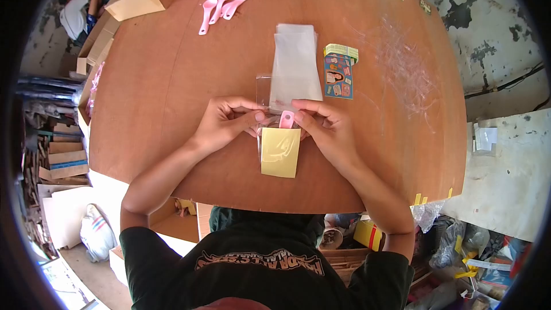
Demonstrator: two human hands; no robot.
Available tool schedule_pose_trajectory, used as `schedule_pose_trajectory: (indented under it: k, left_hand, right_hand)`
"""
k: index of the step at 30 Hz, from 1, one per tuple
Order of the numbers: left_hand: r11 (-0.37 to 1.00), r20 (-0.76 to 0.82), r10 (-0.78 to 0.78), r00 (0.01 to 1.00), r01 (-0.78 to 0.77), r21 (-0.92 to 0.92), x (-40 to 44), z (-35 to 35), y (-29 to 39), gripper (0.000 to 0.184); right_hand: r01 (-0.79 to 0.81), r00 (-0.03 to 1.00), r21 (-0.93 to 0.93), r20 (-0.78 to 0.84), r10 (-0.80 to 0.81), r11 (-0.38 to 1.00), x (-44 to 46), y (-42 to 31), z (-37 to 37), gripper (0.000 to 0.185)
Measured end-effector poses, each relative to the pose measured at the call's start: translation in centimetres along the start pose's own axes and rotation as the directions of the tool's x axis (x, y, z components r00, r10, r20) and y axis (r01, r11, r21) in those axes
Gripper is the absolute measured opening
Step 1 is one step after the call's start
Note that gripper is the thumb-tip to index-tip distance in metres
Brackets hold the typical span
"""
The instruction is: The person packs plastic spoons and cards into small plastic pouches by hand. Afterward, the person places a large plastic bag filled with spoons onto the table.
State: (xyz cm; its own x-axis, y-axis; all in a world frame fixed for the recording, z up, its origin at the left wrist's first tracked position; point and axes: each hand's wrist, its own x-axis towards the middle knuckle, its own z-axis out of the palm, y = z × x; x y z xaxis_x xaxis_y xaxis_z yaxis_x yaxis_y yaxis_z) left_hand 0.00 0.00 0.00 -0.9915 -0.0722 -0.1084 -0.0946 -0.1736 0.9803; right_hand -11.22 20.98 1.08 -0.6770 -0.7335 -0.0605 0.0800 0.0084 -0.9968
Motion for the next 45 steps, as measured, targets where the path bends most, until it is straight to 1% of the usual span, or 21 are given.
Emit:
schedule_pose_trajectory:
  k: [2, 3, 5, 6, 8, 9, 11, 15, 17, 21, 23, 26, 30, 32, 33, 35, 36, 38, 39, 41, 45]
  left_hand:
    - [0.999, -0.05, 0.002, 0.999, -0.004, -0.035, -1.1, 0.9, 0.6, 0.022]
    - [1.0, -0.047, 0.016, 0.999, -0.016, -0.007, 0.9, -0.5, 0.1, 0.022]
    - [0.999, -0.05, -0.006, 0.999, 0.003, -0.045, 0.9, -0.3, 0.2, 0.023]
    - [0.998, -0.049, -0.018, 0.999, 0.015, -0.057, 0.8, -0.1, -0.1, 0.023]
    - [0.997, -0.049, 0.034, 0.998, -0.037, -0.07, 0.7, -0.1, -0.4, 0.024]
    - [0.997, -0.051, 0.027, 0.998, -0.031, -0.075, 0.7, -0.2, -0.4, 0.024]
    - [0.994, -0.027, 0.06, 0.998, -0.062, -0.087, 0.6, -0.4, -0.3, 0.024]
    - [0.992, -0.023, 0.075, 0.997, -0.077, -0.099, 0.8, -0.5, -0.4, 0.023]
    - [0.99, -0.01, 0.114, 0.993, -0.115, -0.081, 0.8, -0.8, -0.6, 0.024]
    - [0.989, 0.02, 0.143, 0.99, -0.142, -0.049, 0.8, -0.9, -0.7, 0.026]
    - [0.988, 0.02, 0.148, 0.989, -0.147, -0.053, 0.7, -0.9, -0.7, 0.027]
    - [0.986, 0.006, 0.162, 0.987, -0.162, -0.05, 0.7, -0.8, -0.6, 0.026]
    - [0.989, 0.0, 0.142, 0.99, -0.142, -0.04, 0.5, -1.1, -0.8, 0.025]
    - [0.977, 0.029, 0.136, 0.99, -0.129, -0.169, 0.5, -1.2, -0.8, 0.023]
    - [0.977, 0.03, 0.137, 0.99, -0.13, -0.169, 0.4, -1.1, -0.6, 0.023]
    - [0.975, 0.001, 0.092, 0.996, -0.089, -0.204, 0.4, -0.9, 0.1, 0.02]
    - [0.975, 0.004, 0.094, 0.996, -0.092, -0.203, 0.4, -0.8, 0.0, 0.02]
    - [0.99, 0.03, 0.143, 0.989, -0.143, 0.016, 0.4, -0.6, -0.1, 0.022]
    - [0.989, 0.03, 0.144, 0.989, -0.145, 0.016, 0.4, -0.6, -0.3, 0.022]
    - [0.993, 0.036, 0.121, 0.992, -0.121, -0.002, 0.6, -0.7, -0.4, 0.024]
    - [0.99, 0.032, 0.139, 0.99, -0.138, -0.02, 0.7, -0.5, 0.3, 0.029]
  right_hand:
    - [0.025, 0.999, 0.007, -0.028, -0.025, 1.0, -1.3, -1.1, 0.4, 0.021]
    - [0.054, 0.998, 0.019, -0.03, -0.053, 0.998, 1.1, 0.4, 0.0, 0.021]
    - [0.095, 0.995, 0.038, -0.012, -0.094, 0.995, 0.8, 0.3, -0.2, 0.02]
    - [0.078, 0.997, 0.037, -0.014, -0.078, 0.996, 0.5, 0.4, -0.3, 0.02]
    - [0.1, 0.995, 0.044, 0.01, -0.1, 0.994, 0.4, 0.6, -0.4, 0.02]
    - [0.091, 0.996, 0.045, 0.01, -0.092, 0.995, 0.4, 0.7, -0.5, 0.02]
    - [0.151, 0.988, -0.001, 0.008, -0.151, 0.989, 0.4, 0.9, -0.5, 0.018]
    - [0.132, 0.991, -0.072, 0.03, -0.13, 0.989, 0.6, 0.4, -0.8, 0.015]
    - [0.301, 0.95, -0.113, 0.116, -0.289, 0.947, 0.9, 0.8, -1.2, 0.017]
    - [0.313, 0.946, -0.129, 0.123, -0.298, 0.941, 0.8, 0.8, -1.2, 0.023]
    - [0.336, 0.937, -0.166, 0.158, -0.311, 0.927, 0.8, 0.8, -1.4, 0.027]
    - [0.352, 0.931, -0.197, 0.173, -0.321, 0.915, 0.7, 0.7, -1.3, 0.028]
    - [0.381, 0.92, -0.218, 0.188, -0.345, 0.898, 0.6, 0.5, -1.1, 0.028]
    - [0.404, 0.909, -0.198, 0.196, -0.368, 0.893, 0.5, 0.5, -1.0, 0.027]
    - [0.405, 0.909, -0.199, 0.196, -0.369, 0.892, 0.5, 0.5, -1.1, 0.027]
    - [0.399, 0.906, -0.176, 0.225, -0.358, 0.9, 0.5, 0.6, -1.4, 0.025]
    - [0.401, 0.906, -0.178, 0.223, -0.36, 0.898, 0.4, 0.5, -1.1, 0.025]
    - [0.375, 0.917, -0.009, 0.152, -0.369, 0.927, 0.3, 0.4, -0.2, 0.025]
    - [0.377, 0.916, -0.009, 0.152, -0.371, 0.926, 0.1, 0.4, -0.2, 0.025]
    - [0.328, 0.942, -0.129, 0.118, -0.314, 0.936, 0.0, 0.6, -0.2, 0.028]
    - [0.365, 0.929, -0.118, 0.104, -0.355, 0.923, 0.1, 0.8, 0.2, 0.029]
